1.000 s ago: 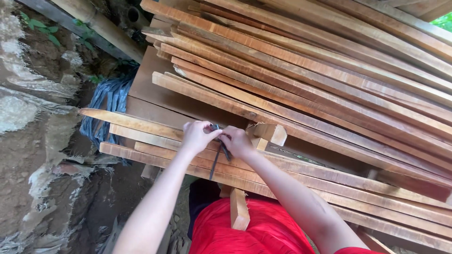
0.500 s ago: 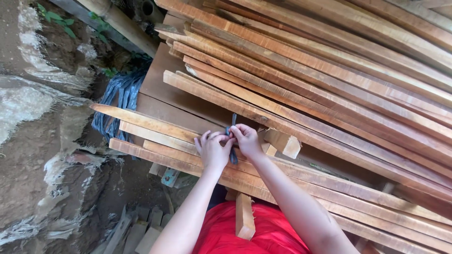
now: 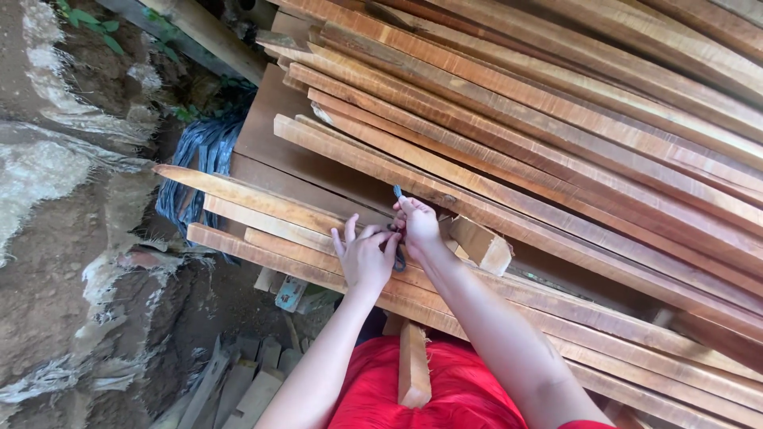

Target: Tying together small bundles of wood planks using black plastic strips.

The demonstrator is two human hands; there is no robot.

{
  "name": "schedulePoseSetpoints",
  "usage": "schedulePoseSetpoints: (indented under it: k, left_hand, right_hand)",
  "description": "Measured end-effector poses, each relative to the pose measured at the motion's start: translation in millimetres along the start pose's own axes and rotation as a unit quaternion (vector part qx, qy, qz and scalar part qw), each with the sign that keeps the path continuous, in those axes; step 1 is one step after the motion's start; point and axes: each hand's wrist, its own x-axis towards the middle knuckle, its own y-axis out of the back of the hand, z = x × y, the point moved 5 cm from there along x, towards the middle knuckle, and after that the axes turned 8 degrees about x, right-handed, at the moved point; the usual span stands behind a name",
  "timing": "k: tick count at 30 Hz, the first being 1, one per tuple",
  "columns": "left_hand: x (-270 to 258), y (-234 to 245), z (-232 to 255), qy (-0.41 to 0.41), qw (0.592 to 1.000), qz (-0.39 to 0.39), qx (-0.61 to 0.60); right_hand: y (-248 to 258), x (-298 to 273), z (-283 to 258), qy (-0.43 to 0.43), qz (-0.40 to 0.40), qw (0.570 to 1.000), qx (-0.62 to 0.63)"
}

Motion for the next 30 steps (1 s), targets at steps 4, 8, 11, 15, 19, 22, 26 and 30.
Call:
schedulePoseSetpoints:
  k: [4,8,11,15,19,22,26,30]
  left_hand:
    - [4.1,14.3,6.3,-0.005,1.000,-0.020,0.023]
    - [-0.8,2.4,-1.7,-0.006,0.999,-0.053,-0.005]
    - [-3.6,-8.8,-3.5,-0.036,0.999,-0.029,-0.013]
    - [0.7,-4.6,1.2,-0.001,0.998,-0.063,-0.016]
    - [2.3,-4.8,5.0,0.001,0.998,-0.052,-0.022]
    - [2.8,-7.4,3.6,-0.004,0.999,-0.041,-0.024]
    - [3.9,-0.3,4.1,-0.002,0.997,-0.071,-0.028]
    - [1.8,-5.9,2.3,-0.010,0.998,-0.065,-0.022]
  right_hand:
    - [5.2,13.8,14.6,0.045,0.015,0.997,-0.060]
    - [0.3,-0.4,3.3,0.064,0.000,0.989,-0.136]
    - [-11.1,-30.4,-14.8,0.066,-0.042,0.978,-0.195]
    - [-20.1,-54.2,-19.9,0.142,-0.096,0.932,-0.321]
    - [-21.9,-67.9,-30.7,0.175,-0.034,0.899,-0.399]
    - [-11.4,-60.7,-34.6,0.144,-0.011,0.908,-0.393]
    - [-0.9,-49.6,-32.4,0.075,-0.015,0.951,-0.301]
    - [-11.2,-50.4,-31.2,0.081,-0.008,0.958,-0.276]
